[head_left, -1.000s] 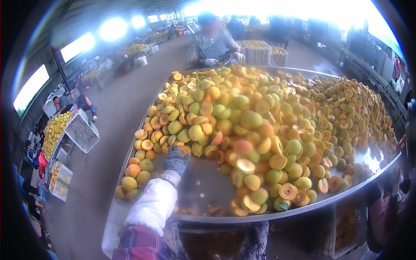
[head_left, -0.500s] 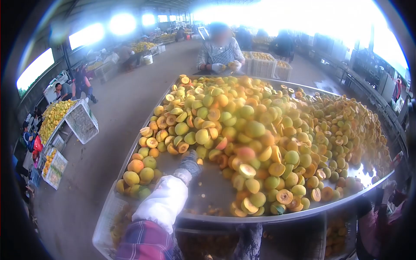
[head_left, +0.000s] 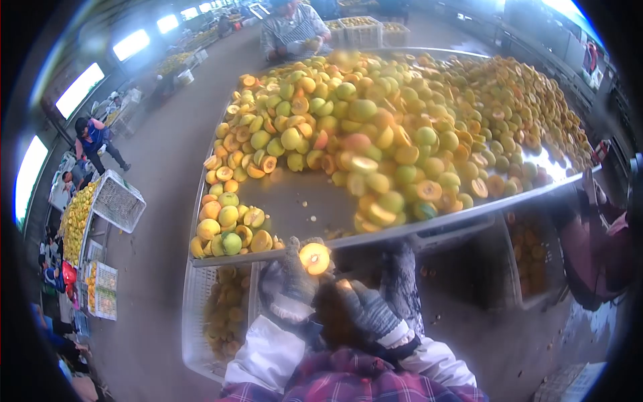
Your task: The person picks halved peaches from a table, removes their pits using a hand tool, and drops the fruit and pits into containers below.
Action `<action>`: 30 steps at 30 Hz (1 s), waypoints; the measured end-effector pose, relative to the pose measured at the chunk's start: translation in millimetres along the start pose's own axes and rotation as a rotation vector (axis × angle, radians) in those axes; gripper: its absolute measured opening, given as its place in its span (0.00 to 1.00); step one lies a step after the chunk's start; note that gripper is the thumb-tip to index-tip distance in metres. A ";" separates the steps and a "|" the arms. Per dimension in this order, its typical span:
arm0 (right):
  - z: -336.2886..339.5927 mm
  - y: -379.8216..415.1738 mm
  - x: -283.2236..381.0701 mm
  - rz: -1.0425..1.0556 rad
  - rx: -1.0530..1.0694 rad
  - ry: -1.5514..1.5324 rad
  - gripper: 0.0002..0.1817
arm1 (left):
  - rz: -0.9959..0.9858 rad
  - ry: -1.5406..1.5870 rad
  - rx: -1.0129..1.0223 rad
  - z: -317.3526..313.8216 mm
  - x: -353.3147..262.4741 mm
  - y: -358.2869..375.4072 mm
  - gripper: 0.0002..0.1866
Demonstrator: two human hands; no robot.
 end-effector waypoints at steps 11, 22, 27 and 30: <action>-43.9 10.1 4.5 -0.165 -0.168 -0.196 0.21 | -0.778 -0.642 0.007 -15.2 43.4 63.3 0.13; -58.3 17.9 1.1 -0.071 -0.333 -0.142 0.22 | -1.132 -0.744 -0.421 -71.5 56.3 87.6 0.16; -62.3 25.9 -3.2 -0.111 -0.221 -0.184 0.26 | -1.346 -0.912 -0.387 -58.7 56.9 85.0 0.16; -56.5 27.3 -6.7 -0.059 -0.215 -0.164 0.29 | -1.477 -1.003 -0.331 -53.7 64.5 80.8 0.16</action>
Point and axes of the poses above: each hand's wrist, its own y-axis away from the middle knuckle, its own z-axis out of the back of the hand, x = y × z, the point moved 1 cm from there along -y, towards the middle knuckle, and after that the axes turned 5 degrees about x, right-handed, at the moved point
